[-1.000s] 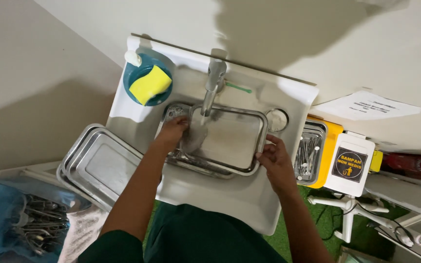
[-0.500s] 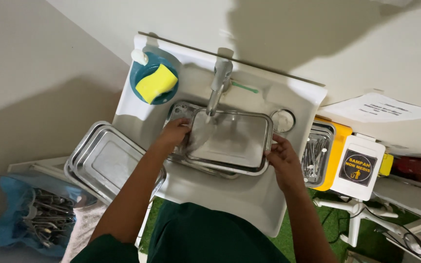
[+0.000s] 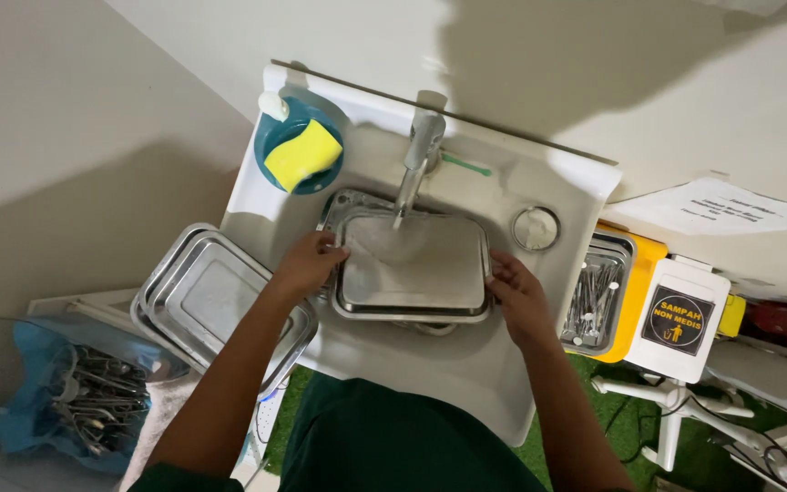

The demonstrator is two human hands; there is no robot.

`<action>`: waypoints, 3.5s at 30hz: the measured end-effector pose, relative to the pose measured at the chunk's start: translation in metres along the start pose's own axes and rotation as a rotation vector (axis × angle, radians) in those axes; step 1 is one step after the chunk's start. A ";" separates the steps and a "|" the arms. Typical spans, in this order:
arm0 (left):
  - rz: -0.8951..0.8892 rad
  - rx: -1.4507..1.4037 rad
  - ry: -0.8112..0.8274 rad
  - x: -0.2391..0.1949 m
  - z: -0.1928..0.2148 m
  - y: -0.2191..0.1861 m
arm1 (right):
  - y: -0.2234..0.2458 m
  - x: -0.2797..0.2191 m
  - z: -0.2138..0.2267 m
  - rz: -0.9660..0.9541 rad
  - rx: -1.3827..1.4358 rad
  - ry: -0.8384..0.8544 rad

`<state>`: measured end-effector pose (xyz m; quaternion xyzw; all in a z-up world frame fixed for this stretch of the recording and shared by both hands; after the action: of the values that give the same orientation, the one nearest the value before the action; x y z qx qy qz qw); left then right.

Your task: The person washes several rectangular metal trays in a sink under running water. They scrub the trays by hand, rinse them, and place the cleaned trays on a stack to the left of the sink.

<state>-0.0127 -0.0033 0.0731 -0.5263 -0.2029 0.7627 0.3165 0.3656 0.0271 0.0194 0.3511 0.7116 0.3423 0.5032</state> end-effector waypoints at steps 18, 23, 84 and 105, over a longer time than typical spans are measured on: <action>-0.123 0.059 -0.154 0.000 0.010 -0.019 | -0.036 0.047 -0.016 0.040 -0.150 -0.027; -0.230 0.136 -0.210 -0.006 0.016 -0.023 | -0.044 0.049 -0.016 0.086 -0.089 0.034; -1.134 0.508 -0.701 -0.238 0.045 -0.111 | 0.058 -0.027 -0.042 -0.224 -0.073 0.227; -0.925 0.463 -0.903 -0.261 0.085 -0.077 | 0.081 -0.028 -0.094 -0.005 0.012 0.513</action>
<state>-0.0075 -0.1276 0.3297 0.0652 -0.3505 0.7174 0.5986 0.2947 0.0329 0.1249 0.2541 0.8187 0.4148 0.3051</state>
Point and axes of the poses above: each hand's wrist, its own x-axis towards the middle knuckle, its own z-axis out of the back of the hand, y = z × x, the point moved 3 cm from there along x, towards the middle knuckle, and after that the axes turned 2 degrees about -x, right-handed, at the moved point
